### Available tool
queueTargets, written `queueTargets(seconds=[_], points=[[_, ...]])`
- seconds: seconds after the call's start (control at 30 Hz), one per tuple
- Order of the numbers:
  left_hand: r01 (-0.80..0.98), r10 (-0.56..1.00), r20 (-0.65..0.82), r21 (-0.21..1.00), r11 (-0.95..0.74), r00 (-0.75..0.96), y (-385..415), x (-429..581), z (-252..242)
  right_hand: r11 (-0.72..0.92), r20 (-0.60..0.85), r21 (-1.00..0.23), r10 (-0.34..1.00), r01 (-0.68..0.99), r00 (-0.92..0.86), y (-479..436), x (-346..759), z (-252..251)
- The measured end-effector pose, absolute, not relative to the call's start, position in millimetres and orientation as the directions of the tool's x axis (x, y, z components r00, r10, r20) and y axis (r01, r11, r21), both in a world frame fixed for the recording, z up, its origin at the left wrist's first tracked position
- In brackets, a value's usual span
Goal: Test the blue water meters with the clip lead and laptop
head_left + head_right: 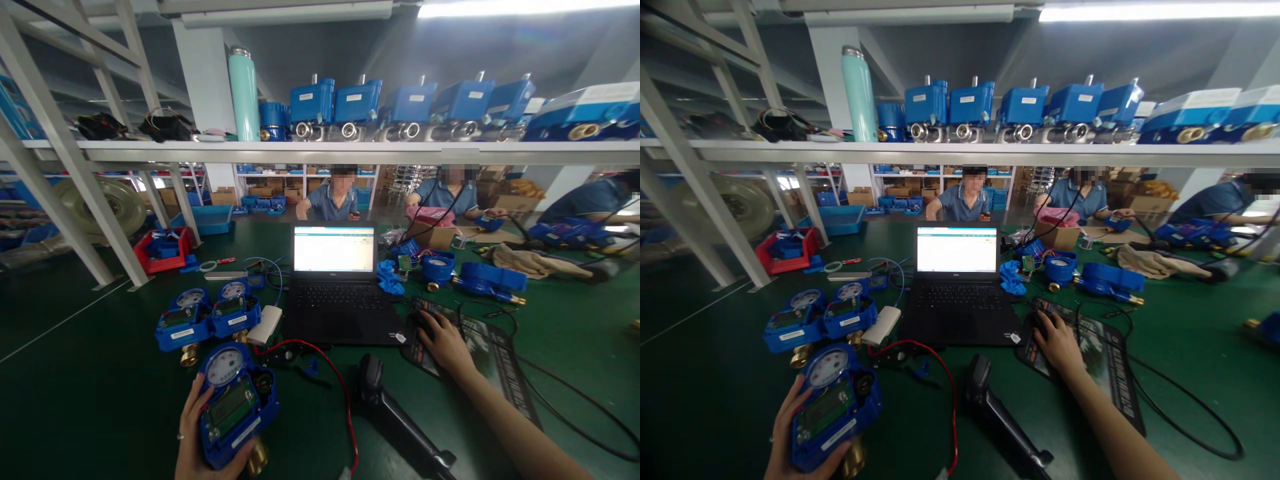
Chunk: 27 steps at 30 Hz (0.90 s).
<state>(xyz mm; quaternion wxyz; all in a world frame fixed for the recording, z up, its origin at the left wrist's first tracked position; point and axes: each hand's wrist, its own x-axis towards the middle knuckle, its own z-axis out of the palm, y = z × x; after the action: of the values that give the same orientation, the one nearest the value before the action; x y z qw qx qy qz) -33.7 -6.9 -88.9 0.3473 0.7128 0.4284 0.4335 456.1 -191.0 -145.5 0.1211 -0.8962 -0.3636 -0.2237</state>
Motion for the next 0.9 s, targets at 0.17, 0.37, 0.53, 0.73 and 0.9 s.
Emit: queueTargets(seconds=[0.17,0.37,0.53,0.73,0.9], points=[[0.312,0.907,0.334,0.859,-0.405,0.257,-5.1,-35.4,-92.2,-0.704,0.492,-0.046,0.602,0.709,0.629,-190.5,455.9,-145.4],[0.329,0.884,0.382,0.827,-0.457,0.269,-4.2,-35.5,-92.8,-0.716,0.473,-0.075,0.588,0.694,0.657,-191.3,456.6,-146.0],[0.319,0.87,0.407,0.815,-0.483,0.278,-3.2,-35.5,-94.6,-0.722,0.467,-0.091,0.577,0.686,0.67,-192.5,455.3,-144.2],[0.307,0.889,0.372,0.842,-0.444,0.265,-1.9,-36.4,-96.4,-0.721,0.461,-0.095,0.579,0.686,0.672,-192.7,452.6,-142.5],[0.301,0.886,0.385,0.839,-0.453,0.259,-2.2,-36.2,-96.3,-0.714,0.457,-0.109,0.582,0.692,0.672,-192.7,452.9,-142.6]])
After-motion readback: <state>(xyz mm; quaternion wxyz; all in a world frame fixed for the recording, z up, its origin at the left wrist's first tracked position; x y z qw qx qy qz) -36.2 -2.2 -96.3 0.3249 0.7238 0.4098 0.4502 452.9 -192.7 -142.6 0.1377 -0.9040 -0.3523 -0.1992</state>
